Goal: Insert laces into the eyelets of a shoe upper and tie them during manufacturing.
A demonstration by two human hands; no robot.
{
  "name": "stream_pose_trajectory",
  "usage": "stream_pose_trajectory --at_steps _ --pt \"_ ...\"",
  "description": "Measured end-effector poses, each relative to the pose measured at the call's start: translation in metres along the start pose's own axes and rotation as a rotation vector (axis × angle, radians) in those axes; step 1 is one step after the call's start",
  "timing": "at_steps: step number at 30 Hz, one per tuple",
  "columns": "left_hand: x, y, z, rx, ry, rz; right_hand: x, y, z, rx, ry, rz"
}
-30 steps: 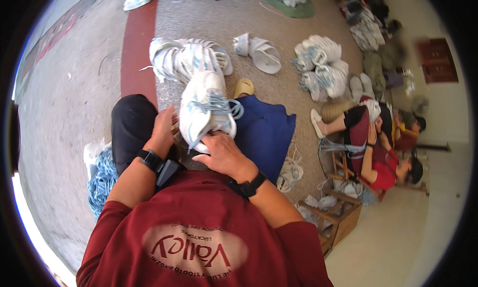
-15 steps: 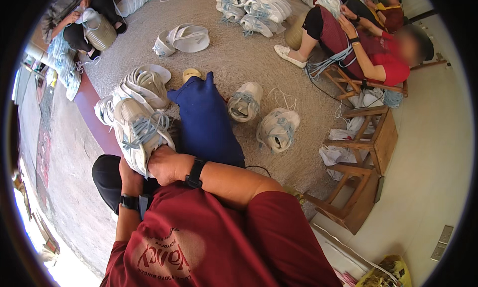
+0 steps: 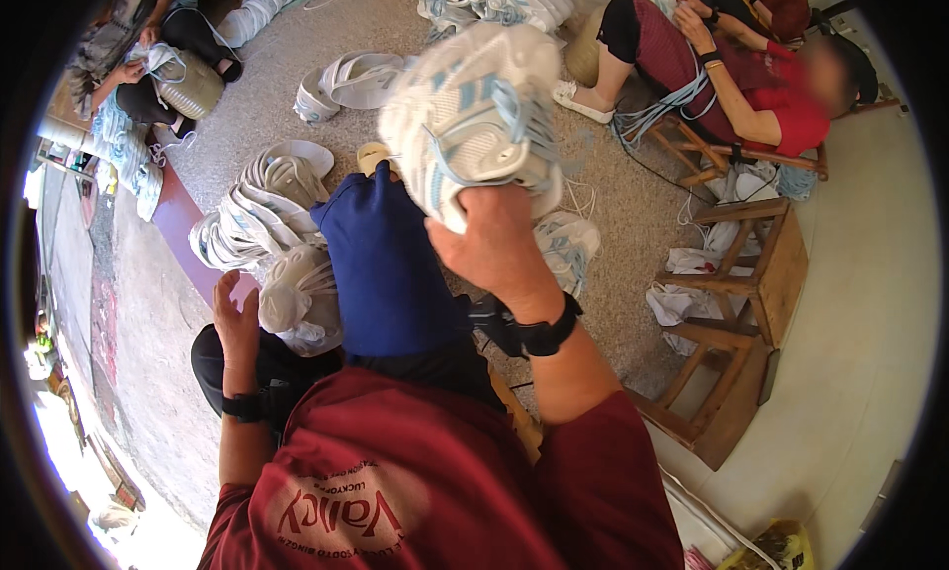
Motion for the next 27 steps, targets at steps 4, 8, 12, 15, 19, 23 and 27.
stream_pose_trajectory --at_steps 4,8,12,15,19,23,27 --pt "0.015 0.018 -0.008 0.014 0.161 -0.302 -0.052 0.010 0.013 -0.035 0.021 0.192" --pt "0.024 0.038 -0.013 0.076 0.141 -0.241 -0.171 0.087 0.053 0.306 0.425 0.449" --pt "0.021 0.050 -0.013 0.124 0.106 -0.152 -0.307 0.137 0.110 0.599 0.733 0.404" --pt "0.016 0.050 -0.011 0.170 0.030 -0.114 -0.311 0.135 0.133 0.558 0.671 0.332" --pt "0.017 0.048 -0.014 0.133 0.050 -0.083 -0.290 0.139 0.105 0.560 0.786 0.245" --pt "0.019 0.050 -0.013 0.127 0.079 -0.061 -0.296 0.141 0.113 0.440 0.781 0.173" --pt "0.020 0.053 -0.014 0.120 0.103 -0.051 -0.296 0.131 0.110 0.420 0.713 0.181"
Point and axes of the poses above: each hand's wrist, its own z-axis away from the middle knuckle, its own y-axis out of the palm, x = y × z, the point moved 5 cm from there along -z, towards the middle knuckle, and after that the axes turned 4 degrees about -z, right-handed, at the moved point
